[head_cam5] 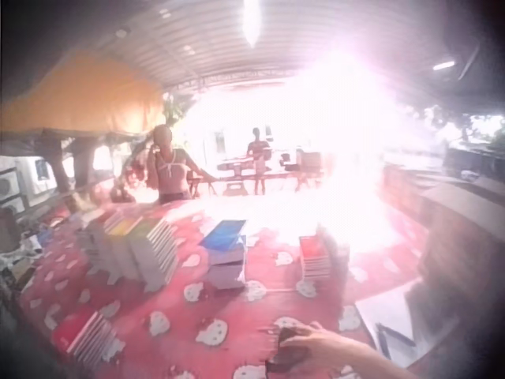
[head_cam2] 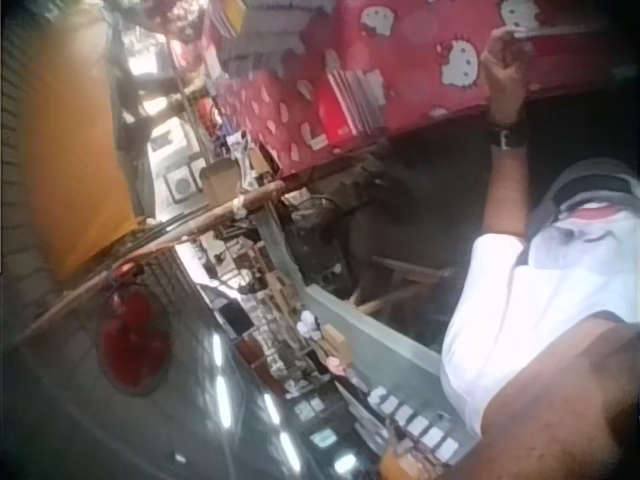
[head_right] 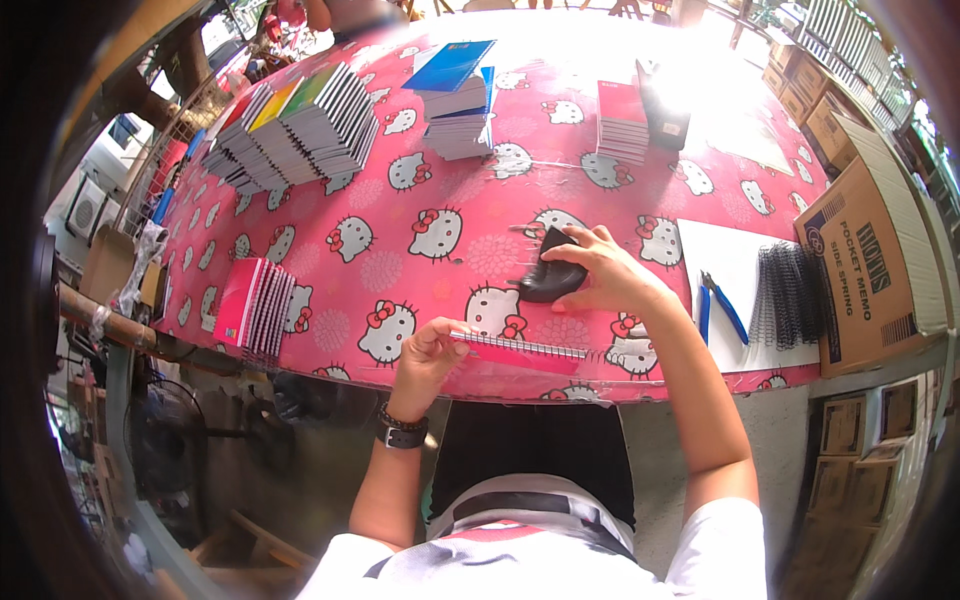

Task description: The person threads a plastic spiral through the punched holes of a stack of papers and a pink cover, then bends the ends of the spiral with a hand tool to secure it.

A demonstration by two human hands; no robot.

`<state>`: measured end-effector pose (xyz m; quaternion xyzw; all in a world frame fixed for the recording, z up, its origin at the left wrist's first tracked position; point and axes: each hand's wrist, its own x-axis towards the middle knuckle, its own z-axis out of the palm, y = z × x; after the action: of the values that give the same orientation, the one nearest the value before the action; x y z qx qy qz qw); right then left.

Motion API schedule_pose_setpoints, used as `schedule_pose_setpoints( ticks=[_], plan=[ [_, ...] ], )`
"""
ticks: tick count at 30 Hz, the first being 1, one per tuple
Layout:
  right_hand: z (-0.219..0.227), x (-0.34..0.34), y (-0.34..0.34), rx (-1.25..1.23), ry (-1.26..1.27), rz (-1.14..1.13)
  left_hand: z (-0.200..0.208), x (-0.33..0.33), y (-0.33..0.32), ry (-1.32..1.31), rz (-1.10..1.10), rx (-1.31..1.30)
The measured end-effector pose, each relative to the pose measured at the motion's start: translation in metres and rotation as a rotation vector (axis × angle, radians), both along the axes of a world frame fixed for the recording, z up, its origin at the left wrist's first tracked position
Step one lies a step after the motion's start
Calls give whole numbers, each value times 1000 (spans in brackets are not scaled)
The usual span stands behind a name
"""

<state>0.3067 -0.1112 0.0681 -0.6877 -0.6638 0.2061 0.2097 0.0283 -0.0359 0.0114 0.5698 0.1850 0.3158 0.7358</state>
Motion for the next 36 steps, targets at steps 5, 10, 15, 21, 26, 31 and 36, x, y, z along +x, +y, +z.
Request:
schedule_pose_setpoints(
  ticks=[5,10,15,21,26,31,36],
  plan=[
    [-3,-12,6,87,172,-31,-1,1,1,-52,1,-13],
    [1,-32,-3,-66,932,292,-5,2,1,-84,32,59],
    [-6,-41,-6,-96,1084,272,-3,-2,-1,-16,32,124],
    [9,-34,-10,63,346,-15,0,0,-1,3,30,63],
    [43,-64,-22,561,2,-18,11,7,-4,-56,106,141],
    [46,-110,-29,462,347,14,44,18,-10,-43,172,401],
    [48,-115,-31,569,336,25,60,12,-13,20,227,524]
  ],
)
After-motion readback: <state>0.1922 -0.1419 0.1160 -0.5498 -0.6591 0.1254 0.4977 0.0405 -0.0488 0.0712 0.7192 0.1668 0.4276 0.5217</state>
